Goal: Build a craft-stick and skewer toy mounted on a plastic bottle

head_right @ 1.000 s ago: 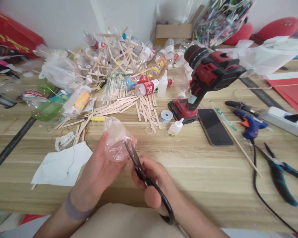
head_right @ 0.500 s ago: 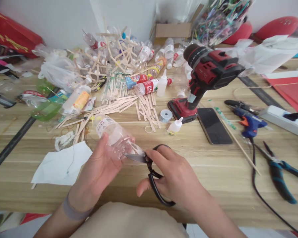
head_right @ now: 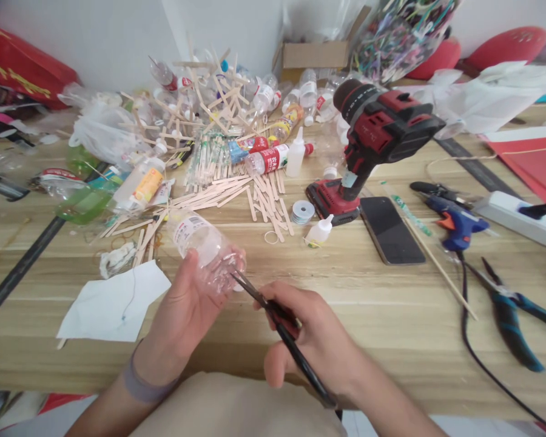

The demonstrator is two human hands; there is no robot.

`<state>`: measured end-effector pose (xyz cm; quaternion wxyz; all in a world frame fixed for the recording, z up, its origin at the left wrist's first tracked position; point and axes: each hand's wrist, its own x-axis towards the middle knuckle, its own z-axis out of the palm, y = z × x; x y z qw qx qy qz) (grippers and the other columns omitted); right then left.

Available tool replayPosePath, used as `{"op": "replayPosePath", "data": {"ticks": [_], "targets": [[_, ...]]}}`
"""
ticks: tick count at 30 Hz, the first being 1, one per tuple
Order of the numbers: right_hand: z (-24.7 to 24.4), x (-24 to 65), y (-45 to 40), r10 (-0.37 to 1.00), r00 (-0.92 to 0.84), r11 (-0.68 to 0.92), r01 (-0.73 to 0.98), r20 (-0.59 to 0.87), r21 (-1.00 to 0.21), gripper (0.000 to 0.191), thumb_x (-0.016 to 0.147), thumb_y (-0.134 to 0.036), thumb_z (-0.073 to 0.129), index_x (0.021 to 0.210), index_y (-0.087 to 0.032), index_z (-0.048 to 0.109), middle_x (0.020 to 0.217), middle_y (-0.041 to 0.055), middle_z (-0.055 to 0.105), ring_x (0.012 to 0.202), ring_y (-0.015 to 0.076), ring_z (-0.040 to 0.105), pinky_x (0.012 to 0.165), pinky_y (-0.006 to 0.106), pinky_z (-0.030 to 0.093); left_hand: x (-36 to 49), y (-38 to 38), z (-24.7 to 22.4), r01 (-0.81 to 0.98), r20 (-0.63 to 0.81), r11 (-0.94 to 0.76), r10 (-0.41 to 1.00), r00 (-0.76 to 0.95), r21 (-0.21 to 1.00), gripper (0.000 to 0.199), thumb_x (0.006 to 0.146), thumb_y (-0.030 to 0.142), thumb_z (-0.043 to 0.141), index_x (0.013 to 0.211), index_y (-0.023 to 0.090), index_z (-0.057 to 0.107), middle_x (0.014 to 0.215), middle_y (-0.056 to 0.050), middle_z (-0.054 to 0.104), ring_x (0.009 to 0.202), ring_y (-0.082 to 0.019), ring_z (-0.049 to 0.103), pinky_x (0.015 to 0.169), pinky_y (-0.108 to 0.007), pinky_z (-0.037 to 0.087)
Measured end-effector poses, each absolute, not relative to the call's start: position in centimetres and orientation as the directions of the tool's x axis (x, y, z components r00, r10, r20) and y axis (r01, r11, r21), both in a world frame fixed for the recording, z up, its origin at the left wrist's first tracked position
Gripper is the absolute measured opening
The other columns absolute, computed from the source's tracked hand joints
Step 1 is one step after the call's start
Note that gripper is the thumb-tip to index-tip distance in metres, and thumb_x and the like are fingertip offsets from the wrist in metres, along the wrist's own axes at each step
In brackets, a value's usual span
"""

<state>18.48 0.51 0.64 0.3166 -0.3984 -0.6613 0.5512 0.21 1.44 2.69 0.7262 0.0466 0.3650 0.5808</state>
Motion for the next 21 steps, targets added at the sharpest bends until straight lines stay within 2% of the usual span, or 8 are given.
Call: {"op": "replayPosePath", "data": {"ticks": [3, 7, 10, 14, 16, 21], "targets": [[-0.8, 17.9, 0.1, 0.840, -0.537, -0.146, -0.084, -0.079, -0.986, 0.083, 0.059, -0.094, 0.047, 0.088, -0.018, 0.063, 0.061, -0.0032, 0.046, 0.051, 0.0095, 0.034, 0.046, 0.024, 0.026, 0.3, 1.6, 2.8, -0.822, -0.449, 0.303, 0.891, 0.065, 0.482, 0.034, 0.101, 0.028, 0.046, 0.090, 0.010, 0.073, 0.090, -0.009, 0.077, 0.085, -0.016, 0.072, 0.080, -0.024, 0.057], [-1.2, 16.7, -0.1, 0.784, -0.615, -0.378, -0.362, -0.087, -0.852, 0.084, 0.056, -0.094, 0.049, 0.091, -0.018, 0.060, 0.057, -0.0071, 0.042, 0.044, 0.0052, 0.026, 0.039, 0.019, 0.026, 0.2, 1.7, 2.4, -0.839, -0.388, 0.284, 0.917, 0.096, 0.464, 0.034, 0.101, 0.029, 0.047, 0.093, 0.011, 0.074, 0.092, -0.008, 0.078, 0.087, -0.015, 0.073, 0.082, -0.022, 0.057], [-0.5, 15.7, -0.2, 0.764, -0.638, -0.494, -0.486, -0.094, -0.721, 0.081, 0.059, -0.092, 0.048, 0.091, -0.019, 0.060, 0.056, -0.0081, 0.040, 0.042, 0.0035, 0.023, 0.035, 0.016, 0.023, 0.0, 1.8, 2.0, -0.845, -0.364, 0.284, 0.924, 0.116, 0.454, 0.029, 0.099, 0.030, 0.052, 0.095, 0.012, 0.074, 0.094, -0.007, 0.077, 0.089, -0.016, 0.072, 0.084, -0.022, 0.057], [0.0, 14.6, -0.6, 0.718, -0.688, -0.619, -0.560, -0.107, -0.551, 0.075, 0.066, -0.090, 0.045, 0.090, -0.021, 0.059, 0.056, -0.0078, 0.040, 0.042, 0.0036, 0.023, 0.035, 0.014, 0.021, 0.0, 1.8, 1.7, -0.855, -0.355, 0.286, 0.926, 0.129, 0.433, 0.022, 0.093, 0.032, 0.062, 0.097, 0.014, 0.072, 0.096, -0.006, 0.076, 0.088, -0.016, 0.071, 0.082, -0.023, 0.057], [-0.2, 14.3, -0.6, 0.735, -0.673, -0.585, -0.569, -0.081, -0.578, 0.074, 0.067, -0.090, 0.045, 0.090, -0.020, 0.059, 0.056, -0.0079, 0.040, 0.041, 0.0038, 0.024, 0.035, 0.014, 0.022, 0.1, 1.9, 1.6, -0.858, -0.380, 0.290, 0.917, 0.122, 0.423, 0.023, 0.091, 0.035, 0.063, 0.097, 0.014, 0.070, 0.096, -0.006, 0.076, 0.088, -0.017, 0.071, 0.083, -0.026, 0.057], [-1.0, 14.8, -0.3, 0.806, -0.591, -0.369, -0.456, -0.035, -0.810, 0.079, 0.061, -0.092, 0.048, 0.091, -0.019, 0.057, 0.057, -0.0079, 0.040, 0.044, 0.0053, 0.027, 0.039, 0.018, 0.026, 0.2, 2.3, 1.6, -0.846, -0.443, 0.319, 0.889, 0.112, 0.427, 0.021, 0.091, 0.034, 0.060, 0.095, 0.014, 0.067, 0.093, -0.007, 0.073, 0.092, -0.020, 0.070, 0.087, -0.030, 0.055]]}}
